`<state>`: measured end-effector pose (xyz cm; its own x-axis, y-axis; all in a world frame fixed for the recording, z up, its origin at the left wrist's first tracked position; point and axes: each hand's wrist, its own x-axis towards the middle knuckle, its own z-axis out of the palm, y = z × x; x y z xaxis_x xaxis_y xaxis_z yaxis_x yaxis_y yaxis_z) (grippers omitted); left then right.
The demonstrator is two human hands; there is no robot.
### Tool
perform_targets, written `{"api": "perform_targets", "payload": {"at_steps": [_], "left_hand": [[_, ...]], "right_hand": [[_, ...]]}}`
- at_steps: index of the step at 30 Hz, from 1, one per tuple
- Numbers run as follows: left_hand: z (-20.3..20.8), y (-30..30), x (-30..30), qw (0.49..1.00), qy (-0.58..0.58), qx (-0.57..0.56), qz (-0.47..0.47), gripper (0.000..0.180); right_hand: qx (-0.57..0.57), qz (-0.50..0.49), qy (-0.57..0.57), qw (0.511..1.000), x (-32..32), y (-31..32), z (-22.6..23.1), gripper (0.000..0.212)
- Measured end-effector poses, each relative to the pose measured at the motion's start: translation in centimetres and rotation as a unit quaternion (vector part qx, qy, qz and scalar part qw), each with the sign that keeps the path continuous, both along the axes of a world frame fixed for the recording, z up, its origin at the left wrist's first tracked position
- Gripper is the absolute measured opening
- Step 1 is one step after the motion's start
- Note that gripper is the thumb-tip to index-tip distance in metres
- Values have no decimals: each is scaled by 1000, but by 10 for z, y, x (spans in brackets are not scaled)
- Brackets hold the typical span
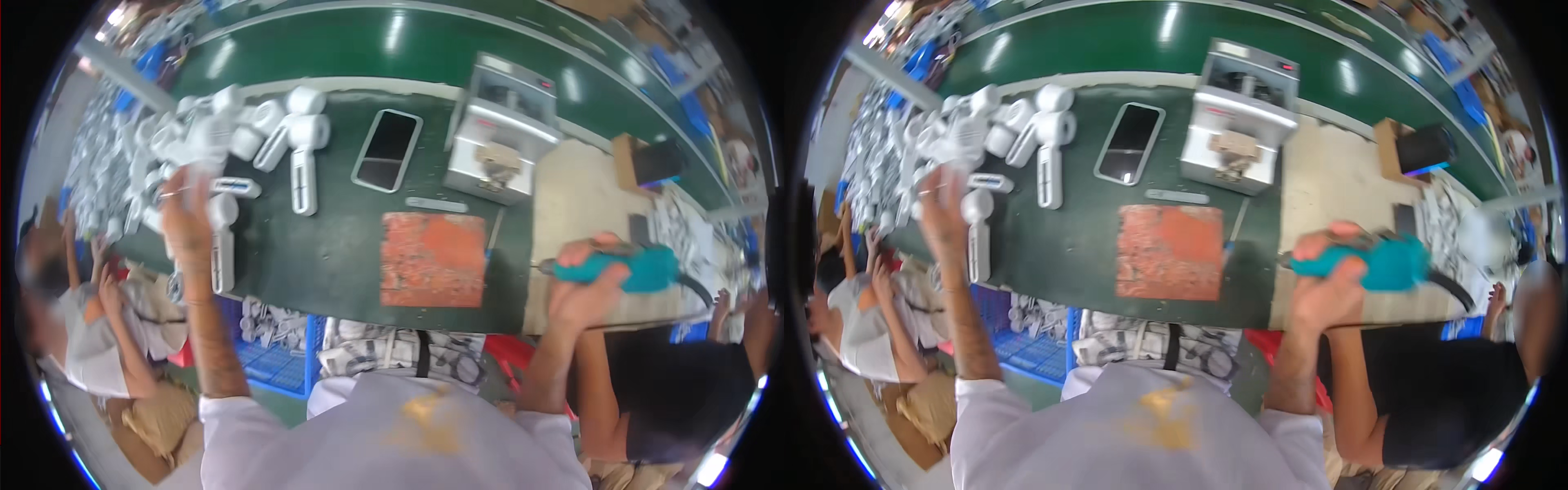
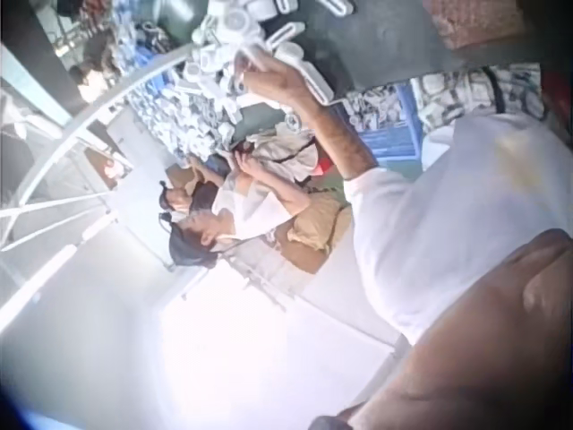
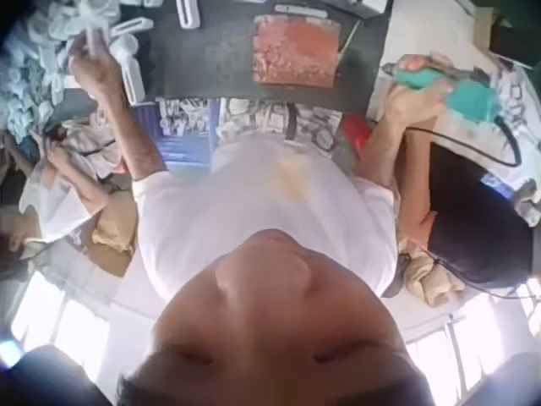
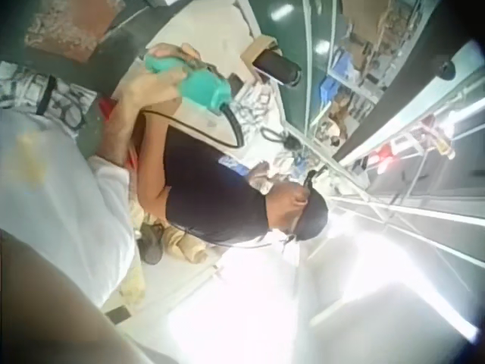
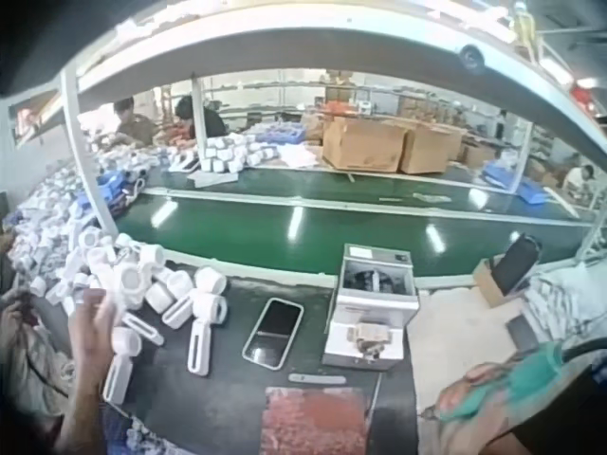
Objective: Assembling handheld fans using an electric screwdriver at a factory workbench.
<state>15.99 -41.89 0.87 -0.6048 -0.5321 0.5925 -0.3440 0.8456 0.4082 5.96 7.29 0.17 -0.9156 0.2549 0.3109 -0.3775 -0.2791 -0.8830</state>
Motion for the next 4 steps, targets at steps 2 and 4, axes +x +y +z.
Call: {"api": "perform_targets", "payload": {"at_steps": [2, 4], "left_hand": [[7, -79, 10, 990, -34, -102, 91, 41], [26, -51, -17, 962, -76, -222, 139, 35]], "right_hand": [[15, 32, -6, 999, -5, 6, 1, 68], [171, 68, -90, 979, -3, 17, 6, 68]]}}
